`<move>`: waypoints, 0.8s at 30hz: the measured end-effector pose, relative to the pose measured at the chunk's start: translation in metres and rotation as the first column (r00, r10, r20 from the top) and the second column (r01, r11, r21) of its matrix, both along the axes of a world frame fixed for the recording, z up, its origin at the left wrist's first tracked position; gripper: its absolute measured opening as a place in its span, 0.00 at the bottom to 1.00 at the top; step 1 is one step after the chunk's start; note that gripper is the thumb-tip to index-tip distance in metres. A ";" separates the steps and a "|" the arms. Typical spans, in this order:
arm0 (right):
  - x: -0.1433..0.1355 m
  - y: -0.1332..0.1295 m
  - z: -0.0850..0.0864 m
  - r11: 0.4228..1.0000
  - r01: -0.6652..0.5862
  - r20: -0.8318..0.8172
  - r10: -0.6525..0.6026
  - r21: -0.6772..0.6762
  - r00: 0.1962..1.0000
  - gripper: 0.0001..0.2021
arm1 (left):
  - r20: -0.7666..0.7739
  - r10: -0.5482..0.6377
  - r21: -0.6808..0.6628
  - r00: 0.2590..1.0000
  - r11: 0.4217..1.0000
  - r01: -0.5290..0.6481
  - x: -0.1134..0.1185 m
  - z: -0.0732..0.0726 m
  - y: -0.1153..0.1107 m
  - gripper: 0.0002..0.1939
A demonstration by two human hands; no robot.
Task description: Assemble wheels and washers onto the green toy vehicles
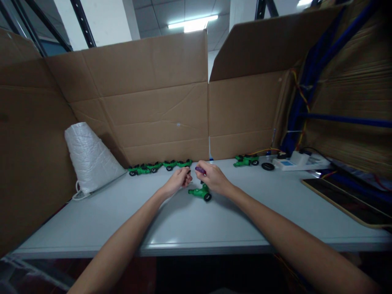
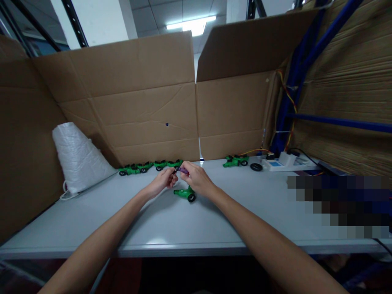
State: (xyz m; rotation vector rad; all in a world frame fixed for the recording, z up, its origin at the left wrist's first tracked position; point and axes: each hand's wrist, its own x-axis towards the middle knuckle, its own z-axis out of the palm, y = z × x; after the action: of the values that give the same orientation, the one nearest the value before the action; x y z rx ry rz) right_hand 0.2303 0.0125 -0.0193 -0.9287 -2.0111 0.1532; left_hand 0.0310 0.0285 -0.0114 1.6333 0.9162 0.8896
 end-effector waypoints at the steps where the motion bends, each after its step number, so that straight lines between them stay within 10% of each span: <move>1: 0.001 0.001 -0.001 1.000 0.022 0.017 -0.022 -0.006 1.000 0.02 | -0.021 0.026 0.031 0.999 0.999 -0.025 -0.001 0.000 0.002 0.27; 13: 0.003 0.014 -0.011 0.971 0.175 0.325 -0.115 -0.163 0.939 0.04 | -0.156 0.220 0.418 0.963 0.898 -0.137 -0.013 -0.028 0.031 0.16; 24: 0.016 0.009 0.006 0.906 0.395 0.343 -0.326 -0.155 0.881 0.12 | -0.528 0.377 0.653 0.761 0.753 0.080 -0.025 -0.013 0.015 0.13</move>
State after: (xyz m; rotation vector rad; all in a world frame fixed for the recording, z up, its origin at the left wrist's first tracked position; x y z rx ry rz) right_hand 0.2467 0.0218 -0.0136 -1.5393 -2.0853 0.0202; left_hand 0.0059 0.0434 -0.0242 2.6040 1.3209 0.8146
